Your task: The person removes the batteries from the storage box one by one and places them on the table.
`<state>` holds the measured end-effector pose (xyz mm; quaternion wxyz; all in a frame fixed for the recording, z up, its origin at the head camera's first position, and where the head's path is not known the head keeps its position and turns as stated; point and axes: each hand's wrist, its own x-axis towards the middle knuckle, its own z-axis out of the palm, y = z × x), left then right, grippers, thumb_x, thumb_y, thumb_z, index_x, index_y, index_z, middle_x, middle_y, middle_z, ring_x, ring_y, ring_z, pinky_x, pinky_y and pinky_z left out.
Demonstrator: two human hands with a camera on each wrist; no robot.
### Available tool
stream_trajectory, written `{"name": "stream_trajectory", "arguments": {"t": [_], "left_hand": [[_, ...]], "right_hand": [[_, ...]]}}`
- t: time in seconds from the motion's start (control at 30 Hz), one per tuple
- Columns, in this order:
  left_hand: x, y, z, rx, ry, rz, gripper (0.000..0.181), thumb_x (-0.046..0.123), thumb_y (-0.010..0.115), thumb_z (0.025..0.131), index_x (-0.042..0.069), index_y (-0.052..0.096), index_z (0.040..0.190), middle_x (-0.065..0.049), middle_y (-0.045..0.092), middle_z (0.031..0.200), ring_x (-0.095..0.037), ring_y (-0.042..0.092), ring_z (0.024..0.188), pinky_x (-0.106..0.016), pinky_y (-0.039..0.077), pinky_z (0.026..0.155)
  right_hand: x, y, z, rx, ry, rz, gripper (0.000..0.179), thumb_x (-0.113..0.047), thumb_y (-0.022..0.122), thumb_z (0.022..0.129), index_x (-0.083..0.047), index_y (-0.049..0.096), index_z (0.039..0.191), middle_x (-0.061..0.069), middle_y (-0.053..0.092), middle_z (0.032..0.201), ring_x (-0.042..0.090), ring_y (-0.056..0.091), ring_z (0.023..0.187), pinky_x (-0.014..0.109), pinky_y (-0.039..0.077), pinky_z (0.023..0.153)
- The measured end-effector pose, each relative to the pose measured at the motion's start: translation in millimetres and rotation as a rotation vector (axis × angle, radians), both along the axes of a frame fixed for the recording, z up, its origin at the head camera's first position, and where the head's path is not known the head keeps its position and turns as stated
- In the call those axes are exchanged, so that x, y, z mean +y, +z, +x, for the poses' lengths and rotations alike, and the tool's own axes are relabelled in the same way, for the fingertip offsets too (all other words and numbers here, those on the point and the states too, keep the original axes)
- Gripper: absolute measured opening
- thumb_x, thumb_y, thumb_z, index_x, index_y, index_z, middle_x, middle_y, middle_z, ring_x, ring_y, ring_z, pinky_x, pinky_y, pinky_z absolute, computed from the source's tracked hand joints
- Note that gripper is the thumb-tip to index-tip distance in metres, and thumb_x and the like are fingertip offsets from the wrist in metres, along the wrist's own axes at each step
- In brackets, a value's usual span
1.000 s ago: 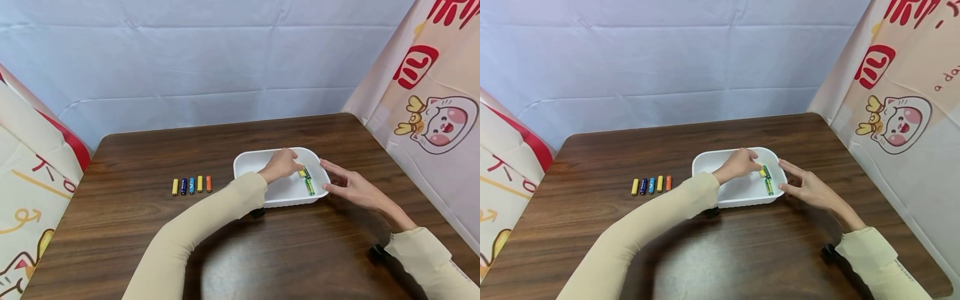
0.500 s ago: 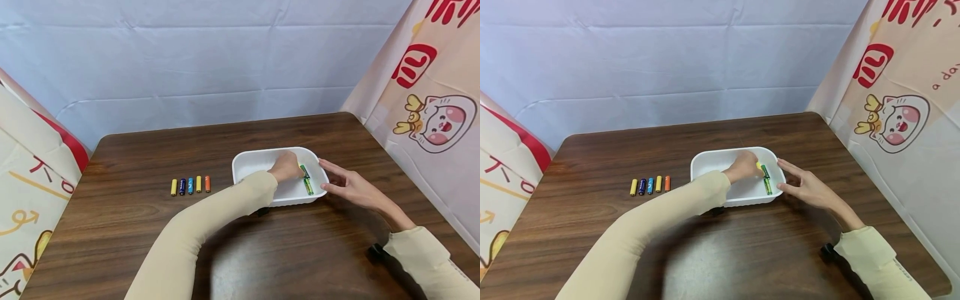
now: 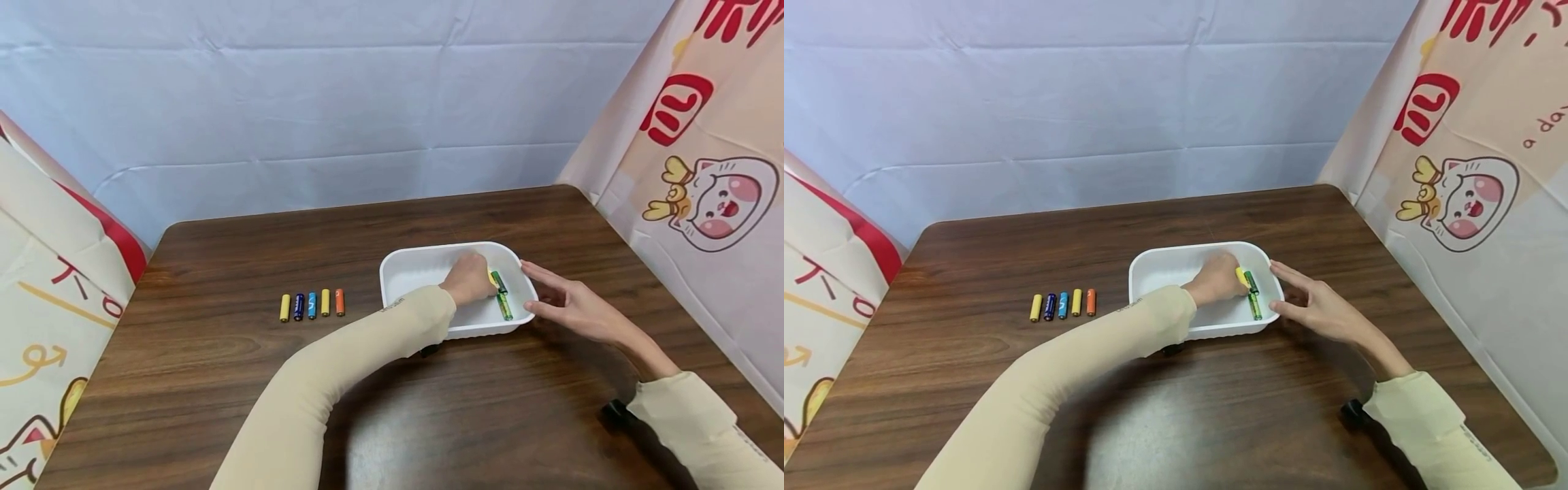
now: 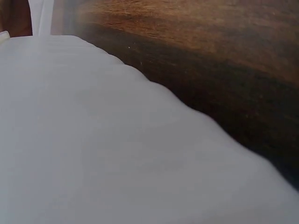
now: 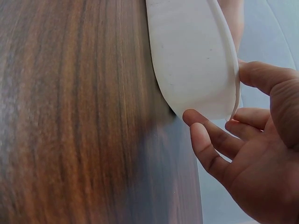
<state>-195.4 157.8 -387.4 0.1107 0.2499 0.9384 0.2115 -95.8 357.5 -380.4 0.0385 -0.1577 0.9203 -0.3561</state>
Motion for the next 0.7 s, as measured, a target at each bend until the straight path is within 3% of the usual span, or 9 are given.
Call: {"name": "stream_trajectory", "arguments": {"t": [0.2, 0.4, 0.57, 0.7], "left_hand": [[-2.9, 5.1, 0.7, -0.042, 0.005, 0.012, 0.022, 0.026, 0.081, 0.09, 0.01, 0.068, 0.083, 0.003, 0.055, 0.077, -0.011, 0.051, 0.074, -0.018, 0.038, 0.065], [-9.6, 14.5, 3.0, -0.118, 0.005, 0.06, 0.025, 0.027, 0.081, 0.09, 0.009, 0.066, 0.084, 0.003, 0.055, 0.072, -0.011, 0.05, 0.065, -0.018, 0.04, 0.06], [-18.8, 25.4, 4.7, -0.199, 0.006, 0.098, 0.034, 0.029, 0.08, 0.089, 0.013, 0.056, 0.07, 0.005, 0.048, 0.059, -0.007, 0.043, 0.052, -0.018, 0.037, 0.053], [-28.9, 39.0, 4.9, -0.204, -0.044, 0.128, 0.044, 0.03, 0.076, 0.089, 0.016, 0.047, 0.059, 0.008, 0.035, 0.049, -0.006, 0.031, 0.045, -0.02, 0.028, 0.049]], "right_hand": [[-1, 0.2, -1.3, 0.018, 0.015, -0.007, 0.071, -0.02, 0.07, 0.101, -0.009, 0.035, 0.161, 0.016, 0.035, 0.164, 0.003, 0.054, 0.113, 0.016, 0.046, 0.081], [-1, 0.7, -0.6, 0.011, 0.014, -0.009, 0.071, -0.02, 0.07, 0.101, -0.009, 0.035, 0.162, 0.017, 0.034, 0.164, 0.01, 0.056, 0.104, 0.02, 0.047, 0.077], [0, 0.4, 0.7, 0.002, 0.003, 0.002, 0.072, -0.021, 0.07, 0.101, -0.01, 0.034, 0.162, 0.017, 0.034, 0.164, 0.011, 0.056, 0.108, 0.018, 0.047, 0.079], [0, -0.3, 0.4, -0.016, 0.003, 0.0, 0.073, -0.022, 0.07, 0.101, -0.01, 0.033, 0.163, 0.018, 0.032, 0.165, 0.019, 0.058, 0.112, 0.018, 0.049, 0.081]]}}
